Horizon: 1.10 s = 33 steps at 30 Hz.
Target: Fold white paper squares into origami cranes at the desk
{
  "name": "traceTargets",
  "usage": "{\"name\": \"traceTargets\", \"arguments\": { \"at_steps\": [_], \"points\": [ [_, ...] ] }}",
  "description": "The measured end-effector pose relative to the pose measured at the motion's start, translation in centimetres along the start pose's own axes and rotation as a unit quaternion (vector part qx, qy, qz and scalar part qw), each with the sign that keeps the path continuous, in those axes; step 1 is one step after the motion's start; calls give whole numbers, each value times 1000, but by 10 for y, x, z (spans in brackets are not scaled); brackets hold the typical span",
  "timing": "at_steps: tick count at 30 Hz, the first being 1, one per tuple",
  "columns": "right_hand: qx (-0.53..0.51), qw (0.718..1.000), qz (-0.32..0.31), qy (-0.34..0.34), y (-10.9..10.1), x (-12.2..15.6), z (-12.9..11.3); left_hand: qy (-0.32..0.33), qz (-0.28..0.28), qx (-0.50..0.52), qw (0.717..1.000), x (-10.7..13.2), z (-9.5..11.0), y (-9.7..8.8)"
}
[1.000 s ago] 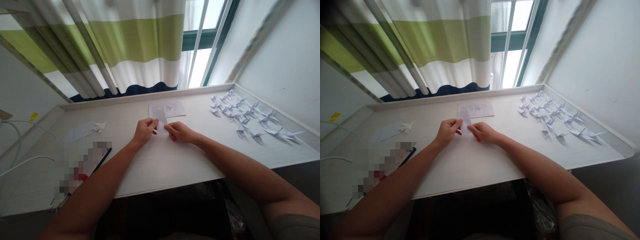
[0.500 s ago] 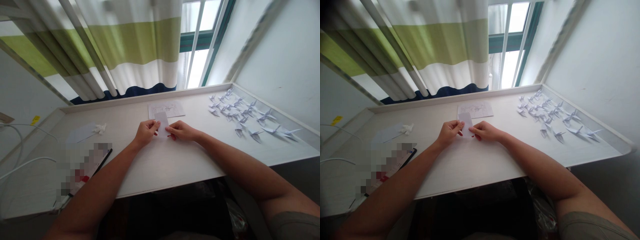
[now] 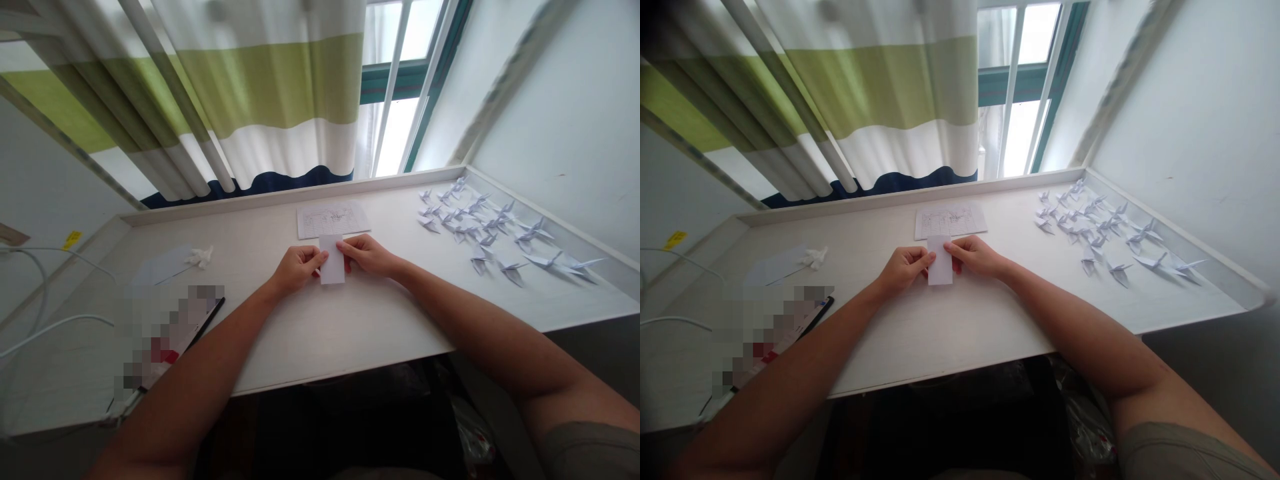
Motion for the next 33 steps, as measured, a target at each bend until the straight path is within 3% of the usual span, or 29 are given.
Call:
{"name": "traceTargets", "arguments": {
  "at_steps": [8, 13, 15, 18, 20, 23, 27, 33],
  "points": [
    [-37, 999, 10, -3, -7, 0, 3, -8, -40, -2, 999, 2, -1, 6],
    [-68, 998, 15, -6, -10, 0, 1, -17, -12, 9, 1000, -1, -6, 4],
    [-29, 997, 71, 13, -14, 0, 5, -13, 25, 13, 1000, -3, -7, 0],
    [75, 969, 228, 61, -27, 4, 7, 3, 102, 21, 995, -3, -6, -9],
    [135, 952, 266, 64, -26, 6, 1, 13, 144, 16, 989, -2, -3, -13],
    [156, 960, 232, 28, -15, 5, -12, 25, 187, -28, 982, 1, 2, -18],
    [158, 947, 279, 14, -14, 10, -20, 64, 246, -127, 959, 6, 10, -22],
    [172, 969, 167, -62, 6, 4, -24, 61, 171, 7, 983, 0, -3, -13]
  ]
}}
Point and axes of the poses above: each hand's wrist, its own x-axis away from the middle knuckle, its own y-axis out of the palm, z = x × y, the point moved 6 cm from there along -x, towards the middle knuckle, and after that the axes turned 11 degrees about x, right-handed, at the moved point
